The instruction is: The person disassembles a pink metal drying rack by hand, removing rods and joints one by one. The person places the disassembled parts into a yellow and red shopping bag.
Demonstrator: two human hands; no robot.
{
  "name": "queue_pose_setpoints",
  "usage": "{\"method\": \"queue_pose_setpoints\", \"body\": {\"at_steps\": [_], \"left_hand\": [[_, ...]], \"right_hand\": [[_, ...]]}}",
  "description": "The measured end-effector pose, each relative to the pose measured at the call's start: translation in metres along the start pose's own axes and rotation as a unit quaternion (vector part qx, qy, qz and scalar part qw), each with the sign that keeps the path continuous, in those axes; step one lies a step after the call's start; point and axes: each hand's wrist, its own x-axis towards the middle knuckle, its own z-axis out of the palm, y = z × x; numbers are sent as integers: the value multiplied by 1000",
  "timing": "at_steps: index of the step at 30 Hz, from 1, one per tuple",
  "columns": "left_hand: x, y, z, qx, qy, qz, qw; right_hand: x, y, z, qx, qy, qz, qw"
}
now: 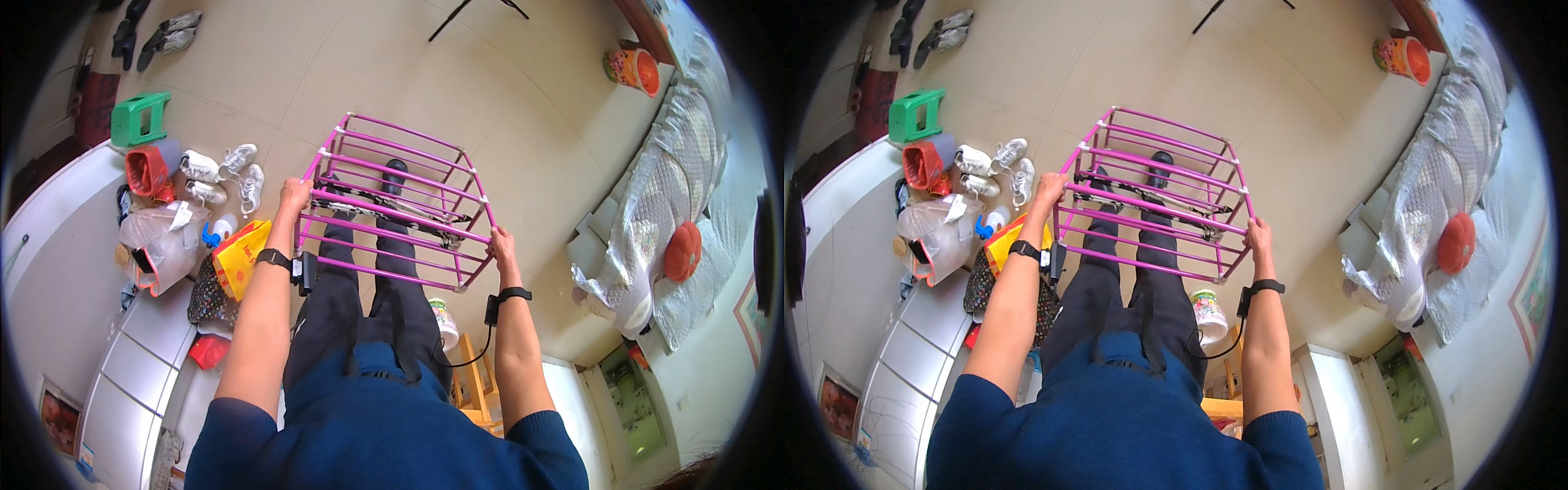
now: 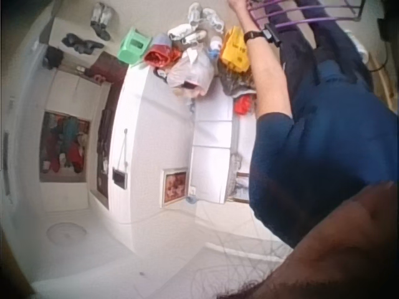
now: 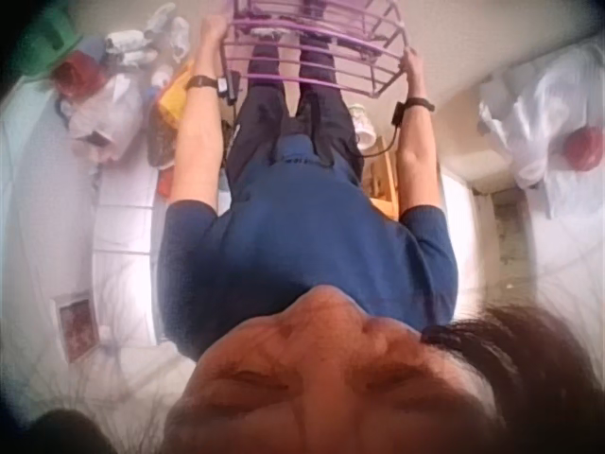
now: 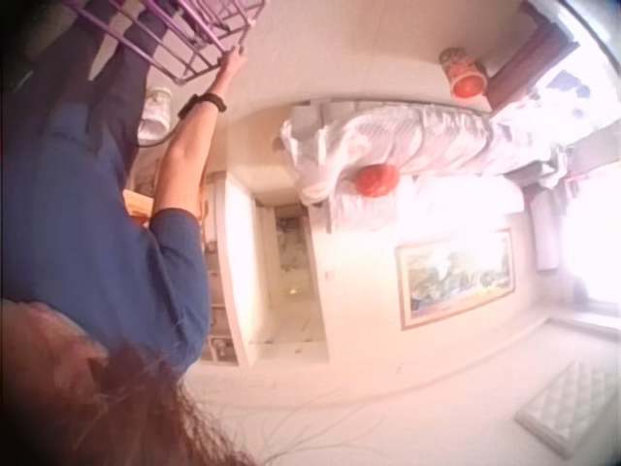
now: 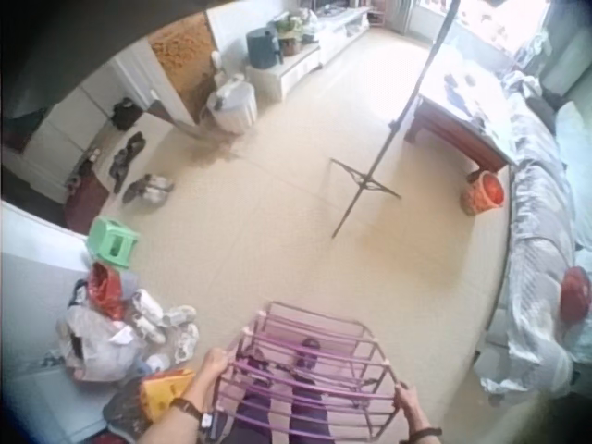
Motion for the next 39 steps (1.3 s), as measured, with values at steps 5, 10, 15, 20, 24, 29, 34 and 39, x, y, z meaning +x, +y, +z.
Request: {"method": "queue_pose_setpoints", "body": {"at_steps": [5,10,15,20,24,29,34,39], "left_hand": [[-14,-12,-10,46,11,-25,999],[-29,5,-25,95,6,0,995],[-40,28,-30,83,8,-8,996],[-46,40,-38,82,-17,-10,996],[-57,44,-44,84,-5,-5,996],[-68,47,-56,125,5,10,992],[-74,56,-65,135,3,48,990],[-93,68,-75,138,-45,66,987]], "right_hand": [[-28,8,4,-43,34,10,998],[-50,19,0,-61,32,-4,998],[-60,14,-7,-48,15,6,999],[-69,17,-8,-36,14,25,999],[-81,22,-5,-12,9,24,1000],[-96,19,-10,-5,3,41,999],[-114,15,-15,13,-19,37,999],[-132,17,-16,46,-25,37,998]]}}
